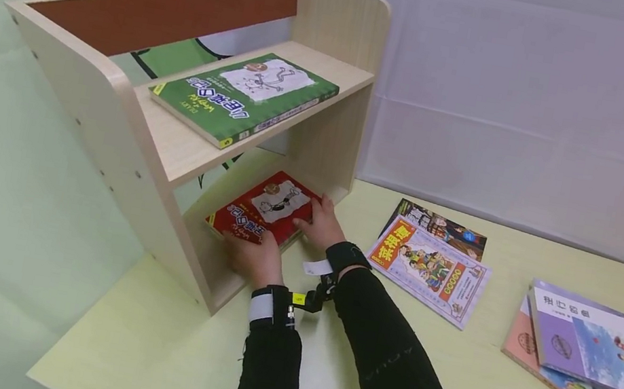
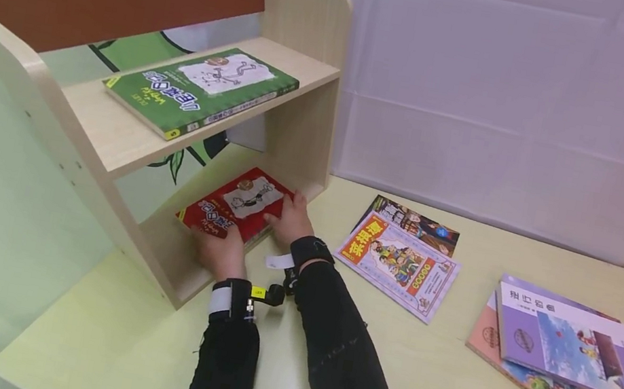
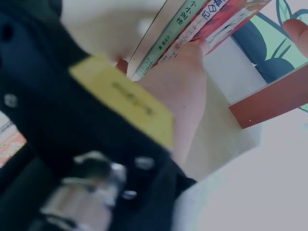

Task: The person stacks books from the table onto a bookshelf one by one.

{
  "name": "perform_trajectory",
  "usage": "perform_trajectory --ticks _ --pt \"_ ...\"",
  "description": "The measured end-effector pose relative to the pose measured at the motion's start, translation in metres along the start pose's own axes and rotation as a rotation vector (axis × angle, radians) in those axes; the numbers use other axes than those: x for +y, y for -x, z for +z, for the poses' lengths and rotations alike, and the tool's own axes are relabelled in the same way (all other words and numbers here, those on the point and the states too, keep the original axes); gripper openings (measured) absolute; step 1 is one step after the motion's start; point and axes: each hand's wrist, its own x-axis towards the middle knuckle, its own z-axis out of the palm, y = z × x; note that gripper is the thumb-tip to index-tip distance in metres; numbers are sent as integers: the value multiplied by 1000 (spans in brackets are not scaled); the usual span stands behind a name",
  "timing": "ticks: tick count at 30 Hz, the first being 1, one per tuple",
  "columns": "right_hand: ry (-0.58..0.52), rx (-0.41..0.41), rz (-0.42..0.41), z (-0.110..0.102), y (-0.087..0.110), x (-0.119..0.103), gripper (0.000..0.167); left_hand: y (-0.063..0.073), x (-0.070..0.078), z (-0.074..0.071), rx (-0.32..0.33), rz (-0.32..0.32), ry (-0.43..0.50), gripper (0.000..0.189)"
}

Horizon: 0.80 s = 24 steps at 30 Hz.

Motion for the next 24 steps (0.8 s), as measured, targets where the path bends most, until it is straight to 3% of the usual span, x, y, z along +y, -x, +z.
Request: perform_trajectory --ticks 6,10,14,16,21,24 --pt "43 -98 64 -12 3 12 82 7 -1 10 -38 7 43 87" --pt "33 -133 59 -23 10 19 82 12 2 11 -57 24 1 87" --pt "-40 -98 85 -37 20 24 76 17 11 10 -59 75 -22 83" --pt "-102 -65 126 -45 26 25 72 18 18 11 -76 106 14 81" --pt "-271 -30 178 -63 50 28 65 15 36 17 -153 135 150 75" --pt "-336 -16 191 -77 66 32 66 13 47 26 -241 156 197 70"
